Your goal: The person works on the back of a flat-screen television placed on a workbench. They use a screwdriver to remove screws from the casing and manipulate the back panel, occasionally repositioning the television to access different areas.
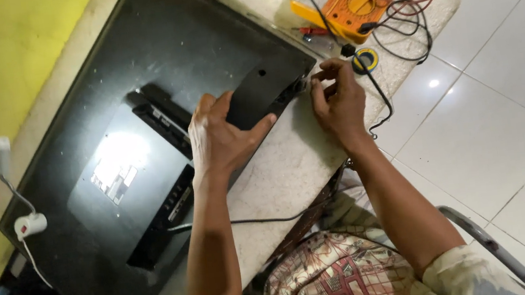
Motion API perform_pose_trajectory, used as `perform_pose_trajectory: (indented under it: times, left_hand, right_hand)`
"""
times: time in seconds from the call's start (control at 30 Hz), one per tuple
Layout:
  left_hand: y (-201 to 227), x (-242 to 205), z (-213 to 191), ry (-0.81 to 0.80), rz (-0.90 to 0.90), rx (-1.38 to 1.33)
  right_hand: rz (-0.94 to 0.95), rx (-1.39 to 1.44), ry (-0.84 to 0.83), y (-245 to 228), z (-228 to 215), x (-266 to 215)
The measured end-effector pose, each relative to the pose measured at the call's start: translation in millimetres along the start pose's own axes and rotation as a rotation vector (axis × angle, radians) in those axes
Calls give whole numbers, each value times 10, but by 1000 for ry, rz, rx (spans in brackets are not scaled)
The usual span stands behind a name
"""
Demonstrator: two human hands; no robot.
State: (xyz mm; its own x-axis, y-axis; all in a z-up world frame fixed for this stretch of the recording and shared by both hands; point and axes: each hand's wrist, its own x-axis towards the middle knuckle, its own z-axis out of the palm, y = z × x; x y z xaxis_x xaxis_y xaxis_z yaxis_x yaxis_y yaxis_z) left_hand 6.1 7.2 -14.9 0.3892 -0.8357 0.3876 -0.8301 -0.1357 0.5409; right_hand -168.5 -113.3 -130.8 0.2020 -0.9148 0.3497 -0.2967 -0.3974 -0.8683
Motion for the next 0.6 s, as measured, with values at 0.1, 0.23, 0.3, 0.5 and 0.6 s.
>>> perform_pose_trajectory:
  times: [0.1, 0.23, 0.3, 0.5, 0.6]
  left_hand:
    - [-15, -4, 32, 6, -6, -31]
    - [30, 16, -33, -9, 14, -13]
    - [53, 36, -84, -24, 26, -23]
    - [5, 40, -47, -53, -5, -11]
    - [20, 33, -42, -71, -40, 9]
  right_hand:
    - [-26, 8, -33, 217, -8, -37]
    - [-91, 10, -104, 78, -69, -87]
    - [-171, -151, -153, -3, -42, -81]
    - [-375, -190, -274, 49, -28, -335]
    - [-485, -267, -236, 53, 22, -388]
